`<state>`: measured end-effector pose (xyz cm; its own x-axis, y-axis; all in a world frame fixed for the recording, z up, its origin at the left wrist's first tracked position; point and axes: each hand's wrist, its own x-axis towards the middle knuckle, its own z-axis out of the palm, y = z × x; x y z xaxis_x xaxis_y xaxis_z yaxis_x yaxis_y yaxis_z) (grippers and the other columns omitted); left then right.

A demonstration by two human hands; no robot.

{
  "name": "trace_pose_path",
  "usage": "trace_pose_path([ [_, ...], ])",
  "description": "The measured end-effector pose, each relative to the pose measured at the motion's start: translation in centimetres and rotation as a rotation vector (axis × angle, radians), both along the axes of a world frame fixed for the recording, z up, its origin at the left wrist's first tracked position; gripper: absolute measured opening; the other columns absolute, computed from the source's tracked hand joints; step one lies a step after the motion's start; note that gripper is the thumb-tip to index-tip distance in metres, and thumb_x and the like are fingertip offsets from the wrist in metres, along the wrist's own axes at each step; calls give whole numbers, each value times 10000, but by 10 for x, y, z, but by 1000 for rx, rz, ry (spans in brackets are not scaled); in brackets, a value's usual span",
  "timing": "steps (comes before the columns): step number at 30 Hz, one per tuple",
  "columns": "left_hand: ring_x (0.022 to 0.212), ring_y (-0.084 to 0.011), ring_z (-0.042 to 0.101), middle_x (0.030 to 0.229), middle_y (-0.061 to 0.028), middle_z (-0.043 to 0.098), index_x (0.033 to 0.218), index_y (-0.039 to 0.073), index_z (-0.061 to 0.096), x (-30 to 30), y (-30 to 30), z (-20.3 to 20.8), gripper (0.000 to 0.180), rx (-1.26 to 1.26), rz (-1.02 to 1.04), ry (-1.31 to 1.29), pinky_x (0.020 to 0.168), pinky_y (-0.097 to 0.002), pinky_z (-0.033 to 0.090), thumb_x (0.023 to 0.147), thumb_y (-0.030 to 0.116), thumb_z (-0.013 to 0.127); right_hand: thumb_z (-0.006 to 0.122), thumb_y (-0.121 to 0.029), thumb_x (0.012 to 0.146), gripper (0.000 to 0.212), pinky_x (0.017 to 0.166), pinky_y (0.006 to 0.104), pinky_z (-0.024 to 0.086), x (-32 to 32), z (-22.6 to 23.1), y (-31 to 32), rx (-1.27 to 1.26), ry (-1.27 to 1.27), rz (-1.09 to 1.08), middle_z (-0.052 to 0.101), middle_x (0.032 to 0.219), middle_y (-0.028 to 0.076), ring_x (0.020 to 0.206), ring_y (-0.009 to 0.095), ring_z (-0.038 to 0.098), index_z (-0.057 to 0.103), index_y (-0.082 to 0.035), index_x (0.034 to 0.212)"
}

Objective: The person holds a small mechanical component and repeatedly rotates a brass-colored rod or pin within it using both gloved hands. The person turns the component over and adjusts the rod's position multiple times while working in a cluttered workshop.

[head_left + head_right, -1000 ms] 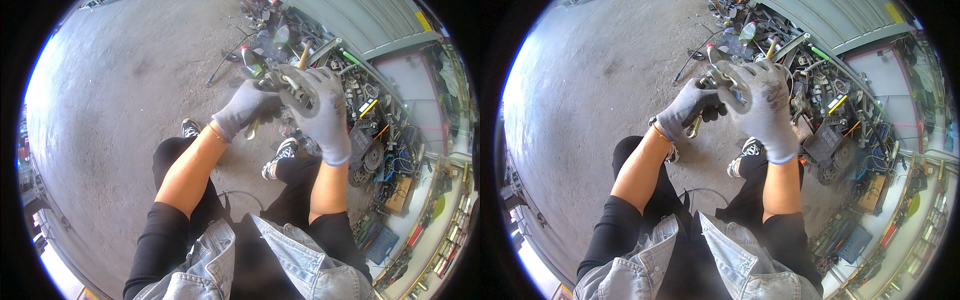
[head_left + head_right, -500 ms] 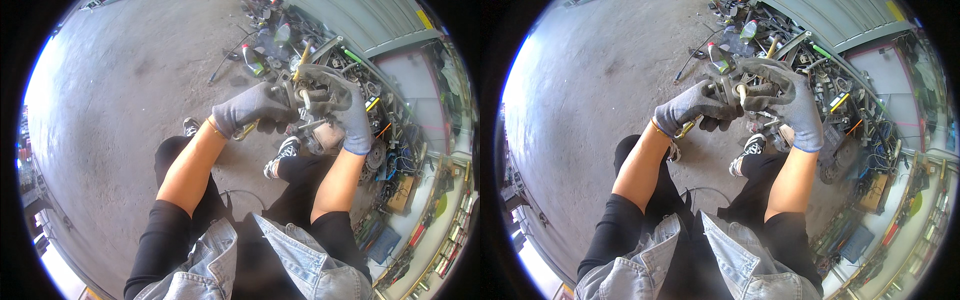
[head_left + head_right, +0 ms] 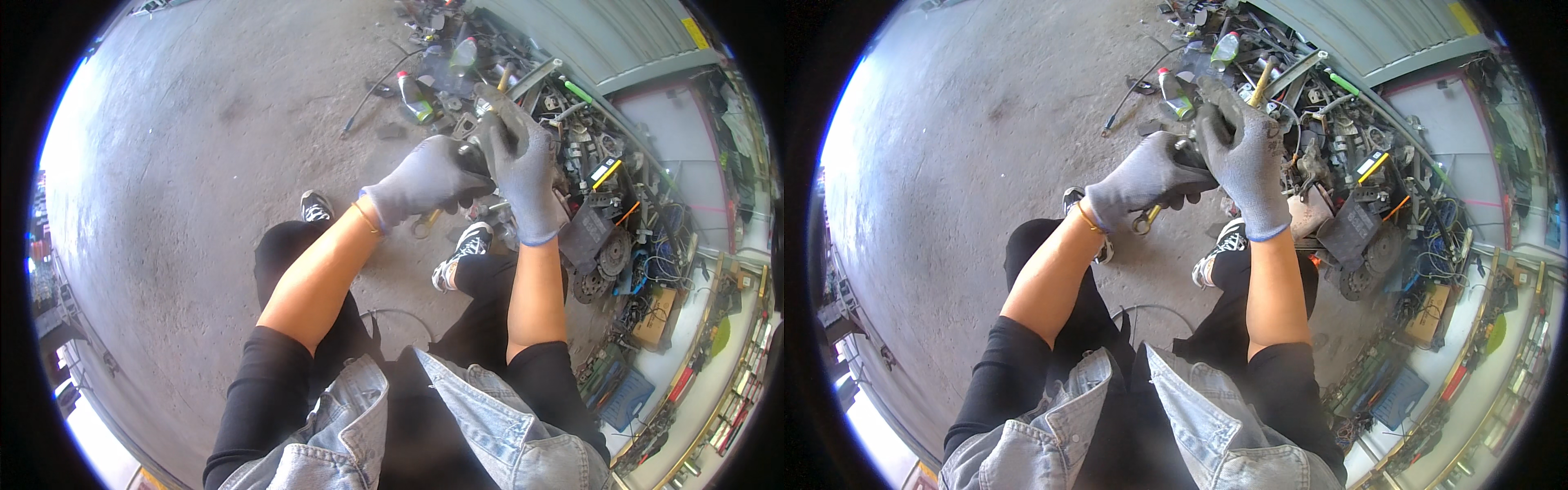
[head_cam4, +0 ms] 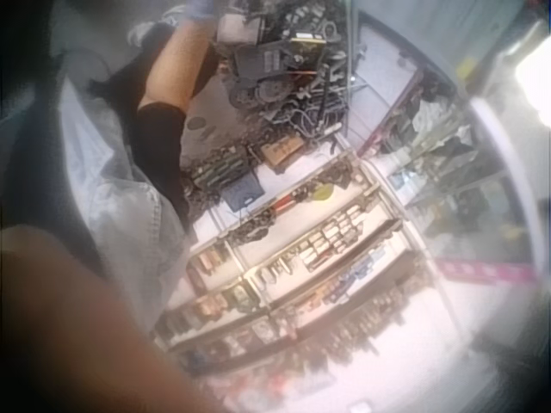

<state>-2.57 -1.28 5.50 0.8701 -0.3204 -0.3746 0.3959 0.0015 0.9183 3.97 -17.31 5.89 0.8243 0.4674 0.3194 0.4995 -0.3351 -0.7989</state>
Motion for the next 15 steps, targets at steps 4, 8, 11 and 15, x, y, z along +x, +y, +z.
trace_pose_path([
  [4, 552, -83, 621, 681, -32, 683, 929, 31, 728, -1, -1, -6, 298, 33, 26, 12, 494, -232, 486, 846, 303, 816, 558, 30, 963, 355, 824, 256, 545, 3, -1, 7, 181, 306, -68, 757, 1059, 94, 911, 99, 686, 635, 19, 1309],
  [8, 531, -80, 597, 668, -25, 667, 937, 38, 737, -3, 4, -8, 296, -5, -3, -28, 480, -231, 461, 820, 292, 835, 516, 83, 923, 409, 919, 264, 528, 3, 7, -9, 169, 229, -133, 730, 1180, 114, 1032, 119, 678, 636, 36, 1311],
  [11, 517, -76, 580, 661, -23, 655, 933, 39, 738, -3, 9, -6, 284, -31, -7, -48, 469, -227, 441, 816, 277, 838, 488, 95, 916, 424, 932, 271, 526, 8, 8, -9, 274, 380, -47, 728, 1195, 114, 1040, 128, 680, 647, 37, 1305],
  [15, 518, -74, 565, 660, -18, 646, 911, 38, 731, -4, 11, -2, 255, -6, 88, 26, 465, -231, 422, 836, 270, 807, 563, 9, 970, 369, 935, 278, 520, 7, 16, -12, 178, 519, 78, 706, 1252, 105, 1119, 129, 645, 637, 62, 1327],
])
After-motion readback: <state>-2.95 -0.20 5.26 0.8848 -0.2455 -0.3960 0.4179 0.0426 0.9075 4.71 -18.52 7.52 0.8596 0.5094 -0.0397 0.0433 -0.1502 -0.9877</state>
